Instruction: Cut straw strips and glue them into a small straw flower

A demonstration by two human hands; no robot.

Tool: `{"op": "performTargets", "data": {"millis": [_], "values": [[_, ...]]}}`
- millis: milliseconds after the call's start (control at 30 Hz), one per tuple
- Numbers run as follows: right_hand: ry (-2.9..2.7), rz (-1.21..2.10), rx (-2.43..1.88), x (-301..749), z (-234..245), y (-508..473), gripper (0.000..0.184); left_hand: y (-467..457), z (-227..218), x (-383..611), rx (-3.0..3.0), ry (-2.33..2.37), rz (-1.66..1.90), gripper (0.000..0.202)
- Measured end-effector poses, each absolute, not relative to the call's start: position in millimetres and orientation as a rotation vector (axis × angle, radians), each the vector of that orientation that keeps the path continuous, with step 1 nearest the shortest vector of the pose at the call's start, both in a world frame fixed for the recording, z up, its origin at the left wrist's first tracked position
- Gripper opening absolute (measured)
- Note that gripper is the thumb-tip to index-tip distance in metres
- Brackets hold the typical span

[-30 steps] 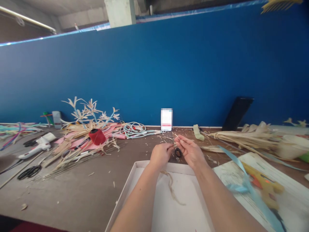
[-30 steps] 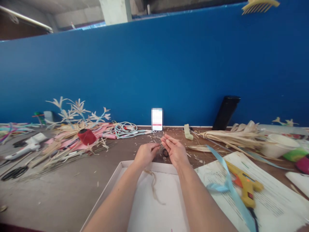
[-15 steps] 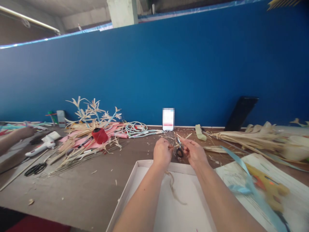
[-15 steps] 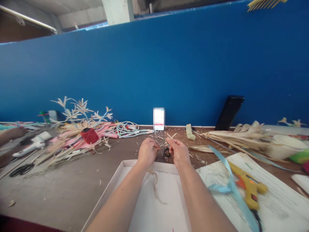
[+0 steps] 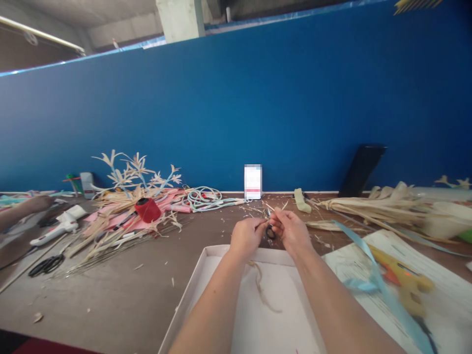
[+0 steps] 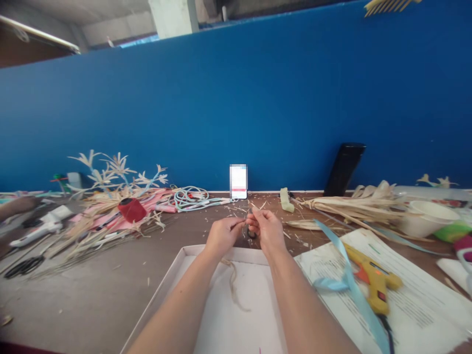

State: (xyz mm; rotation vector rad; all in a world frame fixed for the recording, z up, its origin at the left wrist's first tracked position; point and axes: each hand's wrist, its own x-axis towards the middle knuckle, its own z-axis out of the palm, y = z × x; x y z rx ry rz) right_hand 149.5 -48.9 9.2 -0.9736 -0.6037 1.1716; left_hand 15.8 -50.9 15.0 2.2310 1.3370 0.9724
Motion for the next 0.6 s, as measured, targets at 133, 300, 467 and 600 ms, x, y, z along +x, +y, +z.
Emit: {"op": "performTargets", "data": {"millis": [133, 300, 467, 600], "values": [[-0.661, 1.085, -1.024, 147.9, 5.0, -47.4, 0.033, -53.8, 16.9, 17.5, 2.333, 1.28, 0.837, 0.027], [-0.681, 0.993, -1.092, 147.0, 1.1, -46.4, 0.034, -51.4, 12.0, 15.8, 2.362, 1.493, 0.749, 0.024], [-0.664, 0.98, -1.055, 149.1, 1.7, -46.9, 0.032, -49.2, 10.6, 14.6, 2.362, 1.519, 0.835, 0.02], [-0.617, 1.071, -0.999, 149.0, 6.1, -48.4, 0.031, -48.1, 10.1, 13.9, 2.332, 1.492, 0.852, 0.022]]}}
